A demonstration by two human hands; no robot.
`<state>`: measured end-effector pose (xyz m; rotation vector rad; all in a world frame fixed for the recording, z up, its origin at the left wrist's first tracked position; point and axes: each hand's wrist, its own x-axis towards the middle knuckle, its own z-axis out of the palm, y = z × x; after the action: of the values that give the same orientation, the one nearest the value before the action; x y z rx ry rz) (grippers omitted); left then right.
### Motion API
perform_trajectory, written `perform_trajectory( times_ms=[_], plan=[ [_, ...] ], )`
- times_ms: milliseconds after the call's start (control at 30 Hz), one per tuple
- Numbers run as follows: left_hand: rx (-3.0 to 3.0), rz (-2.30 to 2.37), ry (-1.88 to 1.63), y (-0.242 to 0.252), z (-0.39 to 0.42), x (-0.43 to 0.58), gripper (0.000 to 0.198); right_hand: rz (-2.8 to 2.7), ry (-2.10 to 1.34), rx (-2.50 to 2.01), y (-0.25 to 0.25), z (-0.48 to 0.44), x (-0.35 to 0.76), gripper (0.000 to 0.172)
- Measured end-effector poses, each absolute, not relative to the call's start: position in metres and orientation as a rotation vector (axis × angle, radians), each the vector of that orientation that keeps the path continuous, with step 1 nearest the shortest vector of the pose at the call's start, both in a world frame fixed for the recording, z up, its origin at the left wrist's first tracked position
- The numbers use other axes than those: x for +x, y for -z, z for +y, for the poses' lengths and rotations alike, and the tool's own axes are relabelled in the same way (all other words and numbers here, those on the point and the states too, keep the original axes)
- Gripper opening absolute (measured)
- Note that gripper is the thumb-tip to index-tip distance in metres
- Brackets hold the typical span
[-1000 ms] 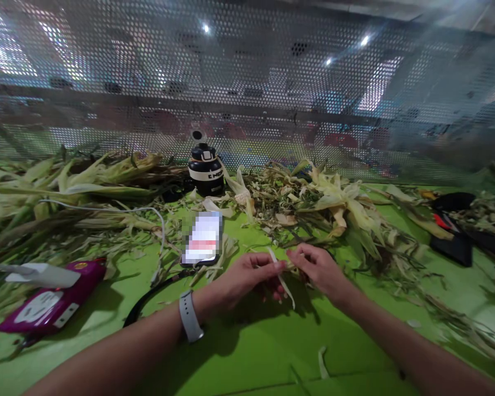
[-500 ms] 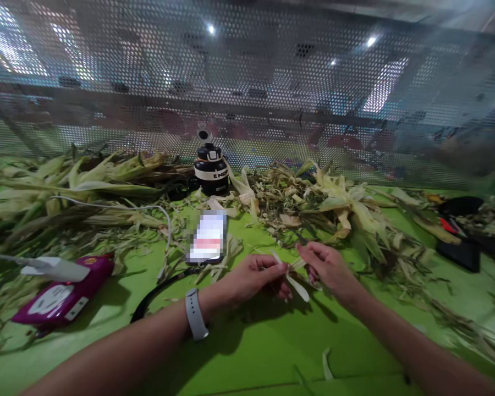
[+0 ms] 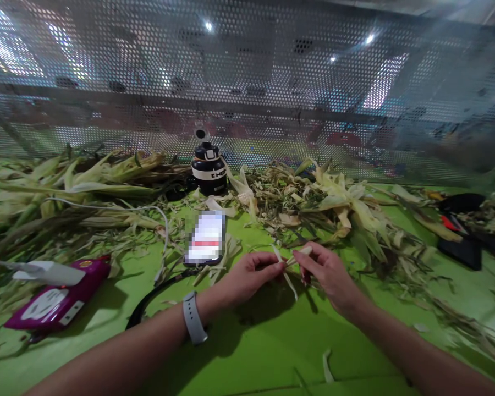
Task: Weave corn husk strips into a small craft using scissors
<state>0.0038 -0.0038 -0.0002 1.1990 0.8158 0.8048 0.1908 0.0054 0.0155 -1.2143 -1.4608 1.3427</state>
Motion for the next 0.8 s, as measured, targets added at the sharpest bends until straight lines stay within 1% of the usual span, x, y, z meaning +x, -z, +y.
perform_trajectory(
  times_ms=[100,267,433,533,633,700,800],
  plan=[
    [1.245,0.832,-0.834,0.004,-0.003,0.005,0.033,-1.485,-1.340,-1.214,-0.017,0.005,0.191,0.033],
    [1.066,0.760,-0.800,0.001,-0.005,0.008,0.036,-1.502,-1.317,-1.229,-0.016,0.006,0.192,0.034],
    [1.179,0.770,-0.745,-0.001,-0.006,0.007,0.031,-1.580,-1.265,-1.188,-0.015,0.003,0.192,0.034],
    [1.299,0.821,-0.760,0.000,-0.005,0.006,0.036,-1.624,-1.278,-1.162,-0.016,0.000,0.191,0.035],
    [1.269,0.828,-0.813,0.000,-0.005,0.007,0.040,-1.591,-1.281,-1.177,-0.020,0.000,0.190,0.035],
    [1.181,0.832,-0.883,-0.002,-0.005,0.008,0.038,-1.525,-1.290,-1.208,-0.024,0.000,0.189,0.037],
    [1.081,0.818,-0.966,-0.007,-0.008,0.007,0.029,-1.509,-1.321,-1.277,-0.028,0.001,0.189,0.041]
  ],
)
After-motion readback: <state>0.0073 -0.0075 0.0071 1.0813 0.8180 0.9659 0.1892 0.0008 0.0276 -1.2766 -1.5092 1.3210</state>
